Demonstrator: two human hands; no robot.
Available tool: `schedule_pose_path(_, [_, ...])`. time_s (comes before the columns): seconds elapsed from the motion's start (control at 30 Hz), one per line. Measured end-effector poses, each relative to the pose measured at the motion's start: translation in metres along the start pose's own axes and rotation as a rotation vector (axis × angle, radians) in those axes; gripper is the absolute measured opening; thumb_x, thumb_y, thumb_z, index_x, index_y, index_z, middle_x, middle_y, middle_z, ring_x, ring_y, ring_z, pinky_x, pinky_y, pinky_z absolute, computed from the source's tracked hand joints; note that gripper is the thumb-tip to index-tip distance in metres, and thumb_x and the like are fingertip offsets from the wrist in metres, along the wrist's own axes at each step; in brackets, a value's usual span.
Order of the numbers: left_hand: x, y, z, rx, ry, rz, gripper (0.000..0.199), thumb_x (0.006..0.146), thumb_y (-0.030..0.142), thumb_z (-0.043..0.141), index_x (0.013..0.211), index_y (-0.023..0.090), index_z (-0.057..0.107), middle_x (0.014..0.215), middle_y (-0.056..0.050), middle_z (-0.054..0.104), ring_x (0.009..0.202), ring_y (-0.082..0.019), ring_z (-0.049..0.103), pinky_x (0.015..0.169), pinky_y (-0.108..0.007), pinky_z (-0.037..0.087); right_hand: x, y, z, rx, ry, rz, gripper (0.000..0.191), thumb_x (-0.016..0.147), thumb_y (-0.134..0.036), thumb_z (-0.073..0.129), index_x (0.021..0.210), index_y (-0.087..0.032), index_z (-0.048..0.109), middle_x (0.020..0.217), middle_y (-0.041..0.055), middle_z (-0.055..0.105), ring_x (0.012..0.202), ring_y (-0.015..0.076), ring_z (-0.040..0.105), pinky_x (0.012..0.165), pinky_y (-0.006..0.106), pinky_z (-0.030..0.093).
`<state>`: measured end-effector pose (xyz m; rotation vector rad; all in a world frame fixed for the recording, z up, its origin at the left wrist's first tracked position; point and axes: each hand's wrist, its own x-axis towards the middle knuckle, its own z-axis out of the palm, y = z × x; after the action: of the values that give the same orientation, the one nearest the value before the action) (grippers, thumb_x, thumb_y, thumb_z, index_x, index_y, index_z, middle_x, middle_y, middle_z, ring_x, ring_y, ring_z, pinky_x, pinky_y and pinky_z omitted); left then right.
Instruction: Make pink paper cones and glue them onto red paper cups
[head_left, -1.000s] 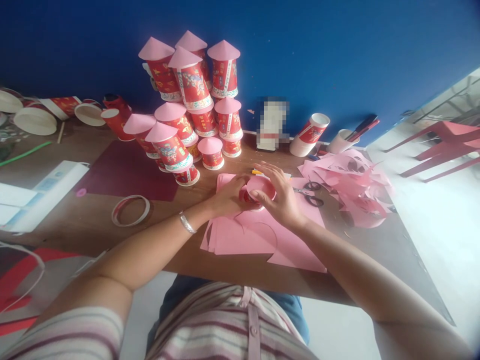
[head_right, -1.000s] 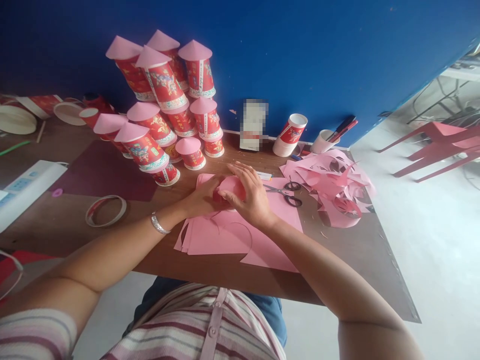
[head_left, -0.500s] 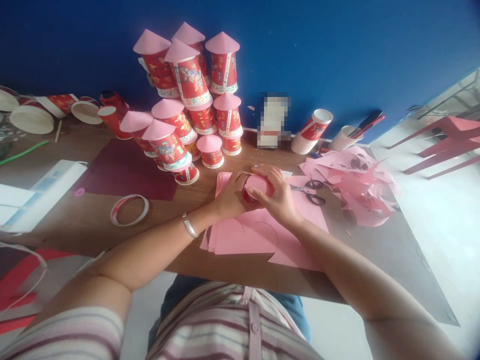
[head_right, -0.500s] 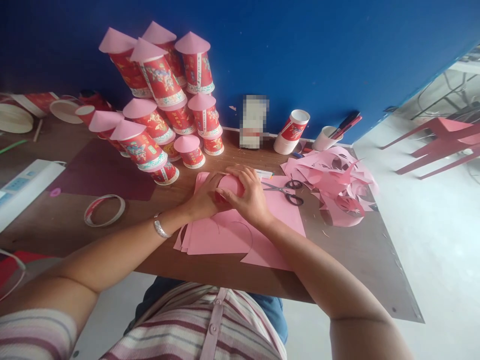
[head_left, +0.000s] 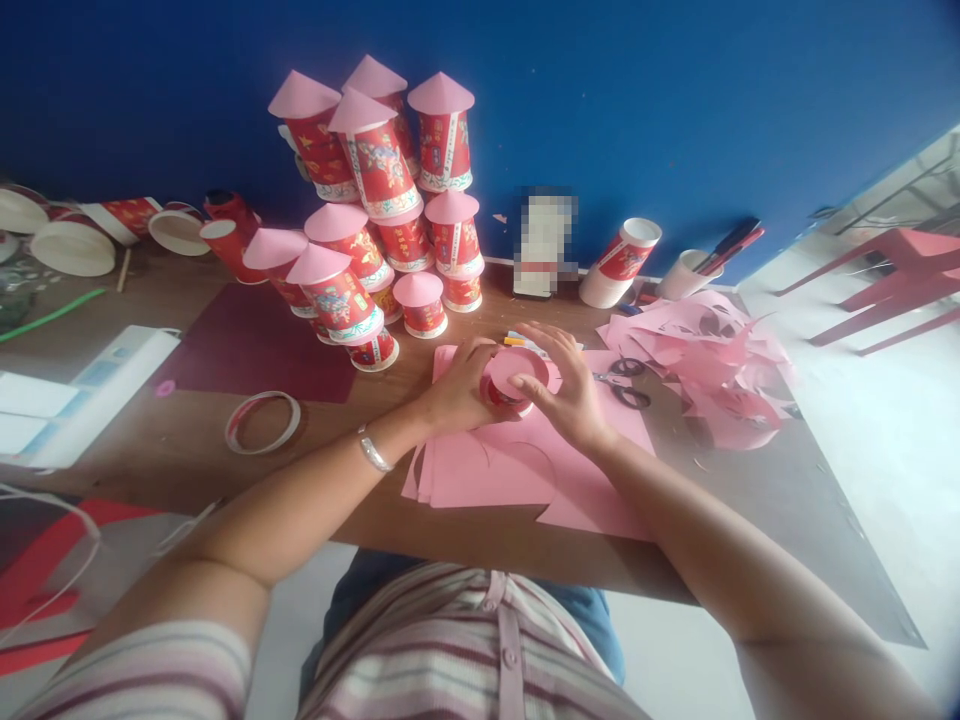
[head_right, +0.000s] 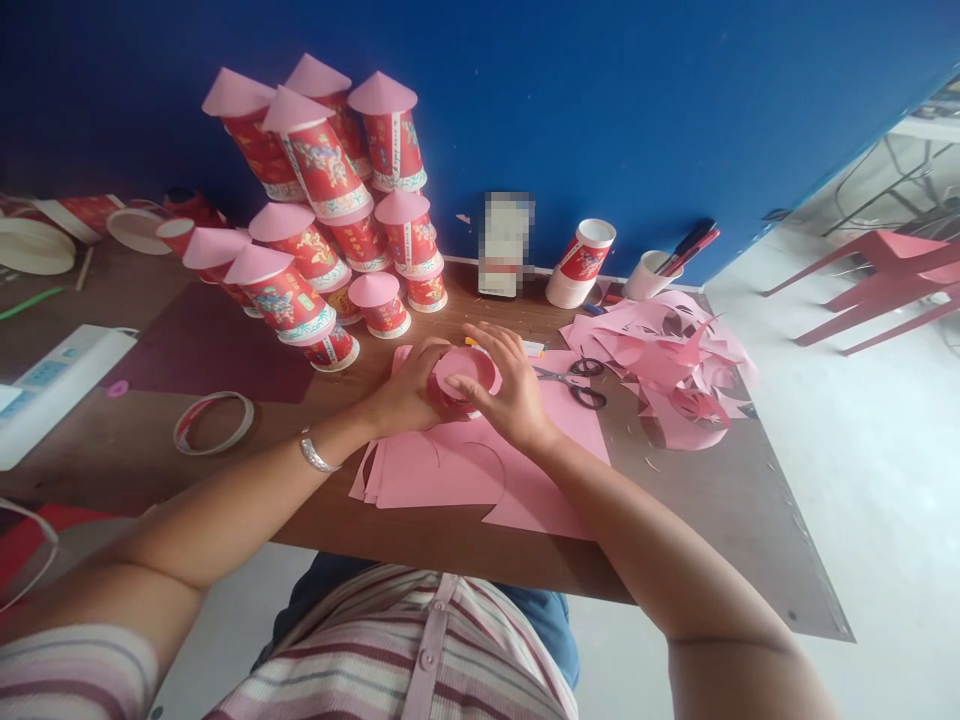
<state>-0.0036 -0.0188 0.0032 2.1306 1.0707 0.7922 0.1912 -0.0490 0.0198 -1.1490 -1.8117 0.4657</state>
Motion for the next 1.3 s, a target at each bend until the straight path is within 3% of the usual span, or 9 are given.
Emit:
schedule_pose_path(0.17, [0.004,-0.004,-0.024,-0.075,-0.113,0.063,0.081,0.069,0.045,0.091,0.137,0.024,0.052,0.146,-0.015,0.055,0.140,-0.035,0.053,0.119,-0.054,0.045,-0.003,-0.002,-0.006,0.026,-0.009,-0.015,0.062,0.095,-0.065,0.067,0.147,-0.033,0.059,0.147,0.0095,0.067,0.143,0.0350,0.056,0.118,0.062,0.047])
schedule_pose_path(0.3, [0.009,-0.012,-0.044,-0.143,-0.264,0.139,0.077,0.079,0.030,0.080,0.147,0.026,0.044,0.156,-0.015,0.051,0.149,-0.033,0.048,0.125,-0.055,0.041,-0.006,0.000,0.000,0.084,-0.055,-0.026,0.072,0.095,-0.060,0.070,0.156,-0.030,0.047,0.145,0.0125,0.069,0.141,0.0349,0.060,0.117,0.062,0.049])
schedule_pose_path(0.4, [0.011,-0.015,-0.053,-0.273,-0.321,0.158,0.073,0.078,0.017,0.070,0.145,0.027,0.045,0.153,-0.012,0.053,0.150,-0.031,0.047,0.126,-0.053,0.040,-0.009,0.002,0.002,0.106,-0.058,-0.048,0.075,0.097,-0.052,0.070,0.160,-0.029,0.038,0.142,0.0133,0.072,0.139,0.0339,0.062,0.117,0.062,0.048])
schedule_pose_path(0.5, [0.012,-0.013,-0.054,-0.415,-0.232,0.090,0.054,0.076,0.019,0.068,0.128,0.025,0.053,0.134,-0.009,0.060,0.134,-0.028,0.058,0.117,-0.048,0.048,-0.010,0.002,0.003,0.102,-0.064,-0.033,0.074,0.097,-0.049,0.071,0.160,-0.028,0.039,0.141,0.0138,0.072,0.136,0.0341,0.064,0.116,0.062,0.049])
schedule_pose_path(0.6, [0.011,-0.005,-0.047,-0.451,-0.049,-0.103,0.025,0.088,0.036,0.067,0.105,0.022,0.056,0.108,-0.004,0.061,0.103,-0.020,0.062,0.095,-0.037,0.053,-0.011,0.002,0.005,0.107,-0.061,-0.017,0.073,0.097,-0.044,0.071,0.160,-0.028,0.038,0.141,0.0131,0.072,0.139,0.0337,0.063,0.117,0.063,0.048])
schedule_pose_path(0.7, [0.010,0.005,-0.038,-0.451,0.050,-0.215,0.034,0.092,0.052,0.066,0.093,0.021,0.054,0.087,0.001,0.056,0.082,-0.015,0.054,0.079,-0.031,0.046,-0.012,0.002,0.007,0.115,-0.043,-0.032,0.074,0.097,-0.041,0.071,0.161,-0.028,0.037,0.140,0.0129,0.073,0.143,0.0328,0.060,0.119,0.063,0.045])
schedule_pose_path(0.87, [0.006,0.016,-0.028,-0.423,0.019,-0.208,0.048,0.100,0.062,0.054,0.075,0.021,0.049,0.071,0.003,0.046,0.071,-0.014,0.046,0.072,-0.032,0.038,-0.012,0.005,0.007,0.139,-0.043,-0.019,0.080,0.095,-0.047,0.074,0.162,-0.028,0.035,0.146,0.0155,0.069,0.143,0.0331,0.060,0.122,0.061,0.044])
schedule_pose_path(1.03, [0.006,0.017,-0.020,-0.420,0.021,-0.205,0.054,0.100,0.064,0.052,0.068,0.022,0.039,0.067,0.003,0.036,0.067,-0.014,0.038,0.067,-0.033,0.033,-0.013,0.006,0.009,0.142,-0.032,-0.022,0.079,0.095,-0.051,0.072,0.162,-0.027,0.036,0.147,0.0159,0.068,0.146,0.0342,0.057,0.121,0.062,0.045])
schedule_pose_path(1.3, [0.009,0.018,-0.010,-0.499,0.073,-0.220,0.053,0.096,0.063,0.057,0.068,0.022,0.040,0.068,0.004,0.036,0.069,-0.014,0.039,0.068,-0.032,0.034,-0.015,0.007,0.011,0.126,-0.026,-0.033,0.080,0.096,-0.047,0.072,0.164,-0.027,0.033,0.149,0.0151,0.066,0.144,0.0338,0.059,0.121,0.062,0.045])
